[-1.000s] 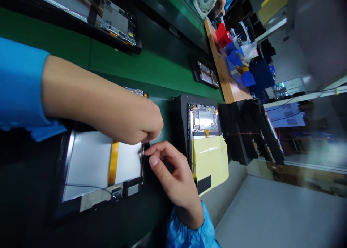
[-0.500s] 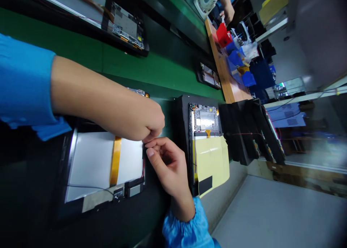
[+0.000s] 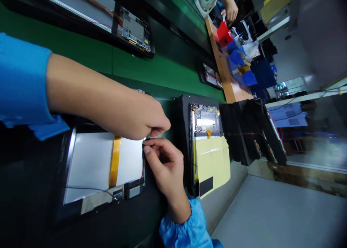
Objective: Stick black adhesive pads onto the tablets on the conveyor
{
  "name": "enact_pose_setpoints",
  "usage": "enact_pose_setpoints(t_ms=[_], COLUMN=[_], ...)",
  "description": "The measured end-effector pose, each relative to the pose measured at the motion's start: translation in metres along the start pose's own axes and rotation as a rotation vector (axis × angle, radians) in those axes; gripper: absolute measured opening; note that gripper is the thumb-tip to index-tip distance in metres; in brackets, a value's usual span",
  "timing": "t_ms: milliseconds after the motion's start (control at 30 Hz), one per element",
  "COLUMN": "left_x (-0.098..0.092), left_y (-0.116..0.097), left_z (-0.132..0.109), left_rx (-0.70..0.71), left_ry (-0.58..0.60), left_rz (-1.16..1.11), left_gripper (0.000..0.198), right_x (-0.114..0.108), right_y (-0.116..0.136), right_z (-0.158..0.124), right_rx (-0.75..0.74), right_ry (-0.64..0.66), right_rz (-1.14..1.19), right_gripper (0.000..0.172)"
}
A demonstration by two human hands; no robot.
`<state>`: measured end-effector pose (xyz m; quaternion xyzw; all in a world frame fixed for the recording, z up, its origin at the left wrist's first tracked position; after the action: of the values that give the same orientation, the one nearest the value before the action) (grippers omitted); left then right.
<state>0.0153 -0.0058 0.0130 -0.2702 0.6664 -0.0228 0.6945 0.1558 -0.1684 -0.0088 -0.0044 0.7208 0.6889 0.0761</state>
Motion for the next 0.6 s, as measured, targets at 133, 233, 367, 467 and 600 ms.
enact_pose_setpoints(t_ms=[133,233,367,467,600], left_x=[-0.012,-0.016,-0.017,-0.021,-0.027], left_y=[-0.009,-0.012,-0.010,-0.011,-0.014], left_z=[0.001,0.000,0.001,0.002,0.001], left_rx=[-0.007,-0.032,-0.013,0.000,-0.018], left_ry=[0.267,0.296,0.272,0.249,0.280], left_rz=[0.003,0.029,0.027,0.009,0.030], left_gripper=[0.024,0.022,0.022,0.023,0.023], right_x=[0.000,-0.002,0.000,0.003,-0.004], right_y=[0.000,-0.003,-0.006,-0.004,0.008], right_z=[0.001,0.002,-0.003,-0.009,-0.022], right_rx=[-0.006,0.008,-0.205,-0.431,-0.424], right_ry=[-0.018,-0.012,-0.082,0.024,0.175], right_rz=[-0.035,-0.071,-0.242,-0.450,-0.610], right_gripper=[0.015,0.029,0.016,0.020,0.035])
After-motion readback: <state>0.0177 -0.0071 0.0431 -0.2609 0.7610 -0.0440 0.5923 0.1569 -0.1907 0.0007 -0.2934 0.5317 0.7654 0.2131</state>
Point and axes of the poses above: each hand's wrist, its own z-axis towards the middle knuckle, its own x-axis out of the palm, y = z × x, the point moved 1 cm from there along z, towards the middle knuckle, and after that the axes turned 15 degrees about z, right-handed, at the moved point
